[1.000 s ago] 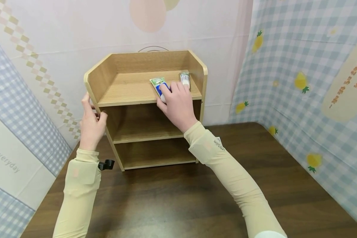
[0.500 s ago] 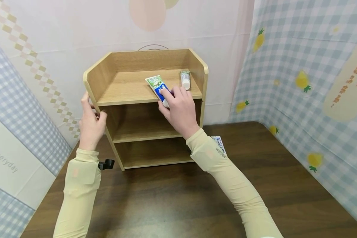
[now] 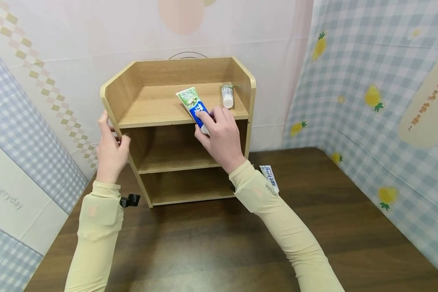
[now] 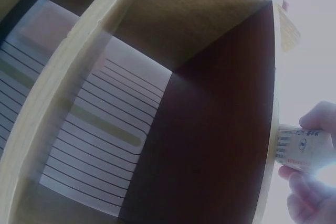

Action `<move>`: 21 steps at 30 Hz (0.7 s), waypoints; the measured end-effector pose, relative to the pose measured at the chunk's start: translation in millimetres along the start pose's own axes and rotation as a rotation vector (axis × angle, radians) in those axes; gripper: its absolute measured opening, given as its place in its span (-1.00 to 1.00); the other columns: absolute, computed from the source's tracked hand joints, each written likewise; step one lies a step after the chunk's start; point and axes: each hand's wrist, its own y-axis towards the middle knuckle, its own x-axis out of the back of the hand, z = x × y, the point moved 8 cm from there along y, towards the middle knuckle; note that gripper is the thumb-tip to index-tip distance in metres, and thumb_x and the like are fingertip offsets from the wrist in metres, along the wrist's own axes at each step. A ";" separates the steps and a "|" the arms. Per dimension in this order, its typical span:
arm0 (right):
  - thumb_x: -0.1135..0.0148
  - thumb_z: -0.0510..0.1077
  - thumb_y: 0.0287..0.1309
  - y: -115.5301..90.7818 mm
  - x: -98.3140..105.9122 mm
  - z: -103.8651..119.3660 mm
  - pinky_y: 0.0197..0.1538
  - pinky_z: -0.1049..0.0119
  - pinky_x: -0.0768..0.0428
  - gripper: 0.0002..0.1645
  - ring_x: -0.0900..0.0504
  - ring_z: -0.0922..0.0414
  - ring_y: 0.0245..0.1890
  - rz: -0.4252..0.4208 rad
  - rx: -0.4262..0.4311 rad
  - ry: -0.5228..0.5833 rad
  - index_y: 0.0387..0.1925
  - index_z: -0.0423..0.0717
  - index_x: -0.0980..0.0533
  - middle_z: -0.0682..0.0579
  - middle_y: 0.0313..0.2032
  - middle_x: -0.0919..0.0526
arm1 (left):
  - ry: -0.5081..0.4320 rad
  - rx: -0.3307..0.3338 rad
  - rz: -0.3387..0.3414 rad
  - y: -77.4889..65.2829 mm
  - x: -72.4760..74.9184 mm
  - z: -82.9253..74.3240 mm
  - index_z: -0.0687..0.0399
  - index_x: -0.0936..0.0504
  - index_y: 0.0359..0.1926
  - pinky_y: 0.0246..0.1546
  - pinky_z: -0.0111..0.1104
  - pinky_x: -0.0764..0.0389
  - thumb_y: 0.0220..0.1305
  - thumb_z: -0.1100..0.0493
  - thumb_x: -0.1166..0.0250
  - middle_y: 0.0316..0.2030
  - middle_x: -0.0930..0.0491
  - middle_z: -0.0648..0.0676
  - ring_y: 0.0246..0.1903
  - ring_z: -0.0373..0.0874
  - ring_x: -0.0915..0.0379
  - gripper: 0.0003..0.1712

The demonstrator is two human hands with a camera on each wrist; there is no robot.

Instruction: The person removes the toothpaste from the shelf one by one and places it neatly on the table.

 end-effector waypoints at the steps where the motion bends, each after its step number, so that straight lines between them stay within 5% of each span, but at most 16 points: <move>1: -0.25 -0.14 0.14 -0.6 0.2 0.3 -0.20 0.12 -0.41 -0.71 -0.43 -0.06 -0.32 -0.002 0.003 0.000 -0.11 -0.16 -0.62 -0.17 -0.34 -0.54 | -0.003 -0.002 -0.001 -0.1 0.1 0.0 -0.39 0.10 0.48 -0.40 -0.11 -0.33 0.28 0.24 0.05 -0.05 -0.45 0.21 -0.43 0.14 -0.38 -0.18; 21: -0.30 -0.16 0.11 -22.3 11.4 0.6 -0.20 0.09 -0.40 -0.69 -0.49 -0.08 -0.30 -0.069 0.036 0.077 -0.09 -0.16 -0.63 -0.18 -0.33 -0.53 | -0.005 0.027 0.011 -0.5 0.5 1.2 -0.44 0.11 0.47 -0.36 -0.05 -0.37 0.29 0.22 0.04 -0.04 -0.49 0.20 -0.40 0.17 -0.39 -0.17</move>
